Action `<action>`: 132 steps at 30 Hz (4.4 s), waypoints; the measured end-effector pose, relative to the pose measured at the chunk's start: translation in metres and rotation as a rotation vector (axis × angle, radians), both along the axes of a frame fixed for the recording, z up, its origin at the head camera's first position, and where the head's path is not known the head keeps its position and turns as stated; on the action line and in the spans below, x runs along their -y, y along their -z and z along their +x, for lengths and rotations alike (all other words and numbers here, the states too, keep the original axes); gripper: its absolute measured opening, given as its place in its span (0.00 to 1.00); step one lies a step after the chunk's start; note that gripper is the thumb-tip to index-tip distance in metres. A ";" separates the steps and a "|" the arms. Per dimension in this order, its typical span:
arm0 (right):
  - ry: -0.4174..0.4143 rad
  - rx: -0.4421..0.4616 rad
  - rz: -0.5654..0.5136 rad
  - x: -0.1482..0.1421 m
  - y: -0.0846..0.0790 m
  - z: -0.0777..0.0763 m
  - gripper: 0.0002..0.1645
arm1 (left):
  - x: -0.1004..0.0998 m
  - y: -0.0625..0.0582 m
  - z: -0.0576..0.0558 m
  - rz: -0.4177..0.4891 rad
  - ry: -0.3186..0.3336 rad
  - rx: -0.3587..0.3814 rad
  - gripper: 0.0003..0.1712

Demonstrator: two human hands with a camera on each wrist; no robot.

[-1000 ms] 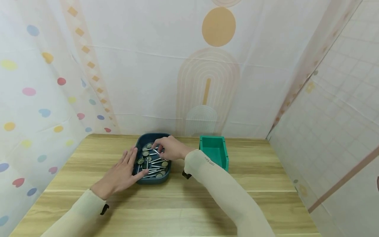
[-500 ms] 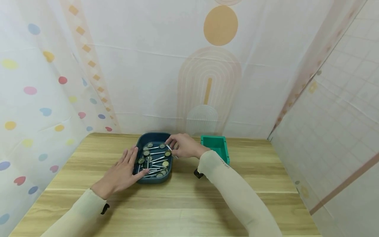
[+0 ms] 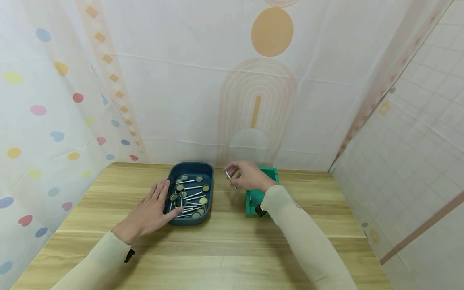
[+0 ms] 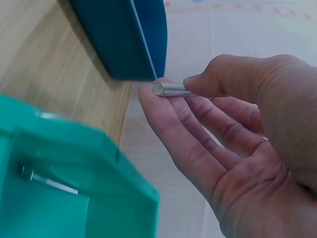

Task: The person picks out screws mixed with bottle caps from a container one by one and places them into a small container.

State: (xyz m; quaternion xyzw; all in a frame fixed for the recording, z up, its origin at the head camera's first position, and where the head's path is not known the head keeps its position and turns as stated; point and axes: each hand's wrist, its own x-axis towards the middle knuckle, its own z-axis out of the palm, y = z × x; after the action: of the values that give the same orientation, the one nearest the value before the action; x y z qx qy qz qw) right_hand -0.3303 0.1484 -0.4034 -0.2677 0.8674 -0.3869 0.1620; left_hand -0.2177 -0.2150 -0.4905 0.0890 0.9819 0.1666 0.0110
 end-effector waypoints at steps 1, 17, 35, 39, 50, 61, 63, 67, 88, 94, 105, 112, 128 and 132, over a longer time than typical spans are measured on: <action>0.010 0.005 -0.009 -0.005 0.001 -0.001 0.26 | 0.000 0.000 0.000 0.000 0.000 0.001 0.68; 0.145 -0.009 -0.042 -0.057 0.012 -0.005 0.27 | 0.002 -0.003 0.003 0.004 -0.002 0.005 0.68; 0.256 0.033 0.266 -0.049 0.034 -0.018 0.27 | 0.002 -0.004 0.001 -0.002 0.007 0.003 0.68; 0.225 0.068 0.309 -0.052 0.044 -0.030 0.29 | 0.001 -0.006 0.001 -0.009 0.010 0.015 0.68; 0.273 0.179 0.324 -0.057 0.060 -0.048 0.29 | -0.002 -0.006 -0.002 -0.026 0.019 0.000 0.67; 0.299 0.144 0.270 -0.053 0.043 -0.027 0.30 | -0.010 -0.002 -0.008 -0.008 0.024 -0.003 0.66; 0.297 0.119 0.269 -0.054 0.041 -0.026 0.29 | -0.010 -0.001 -0.009 -0.010 0.023 -0.003 0.66; 0.273 0.025 0.274 -0.060 0.045 -0.030 0.26 | -0.010 -0.001 -0.009 -0.006 0.019 0.000 0.67; 0.201 -0.431 0.243 -0.024 0.024 0.009 0.26 | -0.013 0.002 -0.006 0.016 0.020 -0.017 0.66; 0.088 -0.441 0.269 0.000 0.019 0.011 0.31 | -0.010 0.002 -0.009 0.018 0.018 -0.021 0.67; -0.064 -0.408 0.278 0.038 0.022 0.009 0.34 | -0.007 0.003 -0.013 0.021 0.015 -0.029 0.67; -0.154 -0.388 0.303 0.060 0.022 0.005 0.34 | -0.007 0.003 -0.013 0.013 0.020 -0.029 0.67; -0.386 -0.382 0.479 0.115 0.017 -0.007 0.36 | -0.007 0.000 -0.012 0.014 0.044 -0.007 0.64; -0.436 -0.367 0.533 0.126 0.018 -0.009 0.34 | -0.007 -0.003 -0.011 0.012 0.064 -0.006 0.63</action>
State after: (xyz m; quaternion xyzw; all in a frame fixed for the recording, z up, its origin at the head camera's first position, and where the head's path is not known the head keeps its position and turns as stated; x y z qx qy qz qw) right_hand -0.3395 0.0222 -0.4218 -0.4593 0.8747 -0.0500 0.1464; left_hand -0.2286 -0.2084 -0.4879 0.1208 0.9776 0.1716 0.0130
